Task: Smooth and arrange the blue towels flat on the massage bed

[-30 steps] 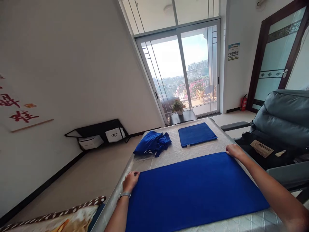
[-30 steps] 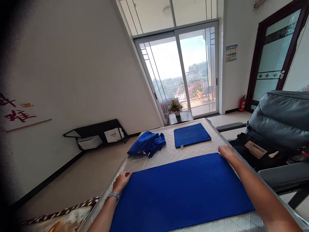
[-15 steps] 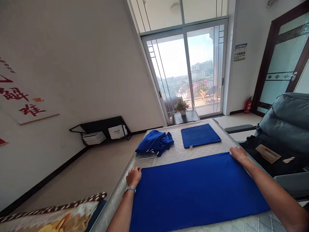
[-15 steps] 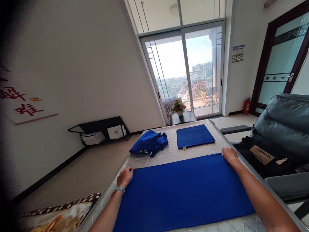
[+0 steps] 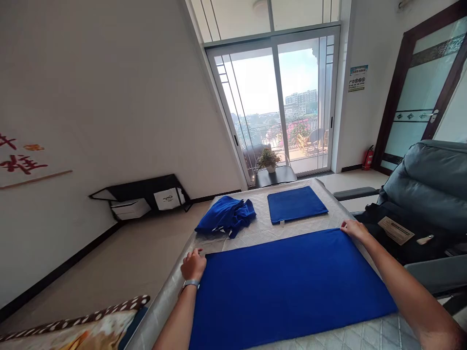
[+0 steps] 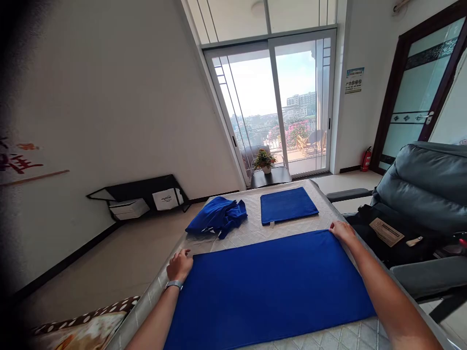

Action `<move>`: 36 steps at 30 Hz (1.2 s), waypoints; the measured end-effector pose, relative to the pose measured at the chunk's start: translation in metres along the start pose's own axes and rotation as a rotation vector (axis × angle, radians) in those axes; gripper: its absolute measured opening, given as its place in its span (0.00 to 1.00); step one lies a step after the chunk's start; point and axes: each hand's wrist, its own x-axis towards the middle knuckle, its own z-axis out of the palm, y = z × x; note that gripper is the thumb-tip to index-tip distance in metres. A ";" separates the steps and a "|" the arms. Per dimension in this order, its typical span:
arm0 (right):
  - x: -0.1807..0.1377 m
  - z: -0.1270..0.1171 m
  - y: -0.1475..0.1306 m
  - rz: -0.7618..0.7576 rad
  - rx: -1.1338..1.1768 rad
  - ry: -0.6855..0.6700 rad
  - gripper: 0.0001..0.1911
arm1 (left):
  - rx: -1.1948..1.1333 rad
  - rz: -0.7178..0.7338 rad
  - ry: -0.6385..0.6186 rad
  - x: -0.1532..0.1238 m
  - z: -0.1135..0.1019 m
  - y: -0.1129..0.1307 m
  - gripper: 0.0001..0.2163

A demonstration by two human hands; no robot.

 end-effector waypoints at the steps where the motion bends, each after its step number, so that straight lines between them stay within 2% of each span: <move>1: 0.001 0.000 0.002 -0.003 0.010 -0.006 0.13 | -0.014 0.021 0.072 -0.005 -0.002 0.006 0.17; 3: 0.002 0.000 0.004 -0.009 0.027 -0.016 0.13 | -0.064 0.141 0.171 -0.020 -0.007 0.029 0.16; 4: 0.003 0.000 0.004 -0.009 0.034 -0.022 0.12 | -0.102 0.239 0.177 -0.031 -0.010 0.046 0.16; 7: 0.007 -0.001 0.004 0.000 0.046 -0.048 0.12 | -0.254 0.599 0.073 -0.078 -0.020 0.116 0.13; 10: 0.012 -0.003 0.001 0.022 0.043 -0.100 0.10 | -0.394 1.045 -0.110 -0.150 -0.029 0.197 0.12; 12: 0.015 -0.005 -0.002 0.048 0.035 -0.148 0.12 | -0.402 1.331 -0.206 -0.206 -0.031 0.248 0.10; 14: 0.018 -0.006 -0.004 0.074 0.033 -0.192 0.15 | -0.378 1.545 -0.268 -0.260 -0.030 0.292 0.12; 15: 0.018 -0.006 -0.004 0.084 0.034 -0.209 0.16 | -0.370 1.601 -0.281 -0.284 -0.028 0.312 0.14; 17: 0.019 -0.006 -0.004 0.094 0.045 -0.229 0.18 | -0.372 1.650 -0.300 -0.326 -0.022 0.346 0.16; 19: 0.019 -0.006 -0.002 0.096 0.062 -0.237 0.18 | -0.358 1.628 -0.325 -0.358 -0.016 0.373 0.17; 23: 0.020 -0.005 0.004 0.080 0.112 -0.208 0.11 | -0.322 1.560 -0.324 -0.393 -0.006 0.405 0.20; 30: 0.025 -0.002 0.006 0.083 0.191 -0.144 0.08 | -0.330 1.556 -0.413 -0.402 -0.005 0.418 0.12; 36: 0.023 -0.006 0.002 0.138 0.227 -0.147 0.11 | -0.398 1.488 -0.465 -0.395 -0.006 0.420 0.14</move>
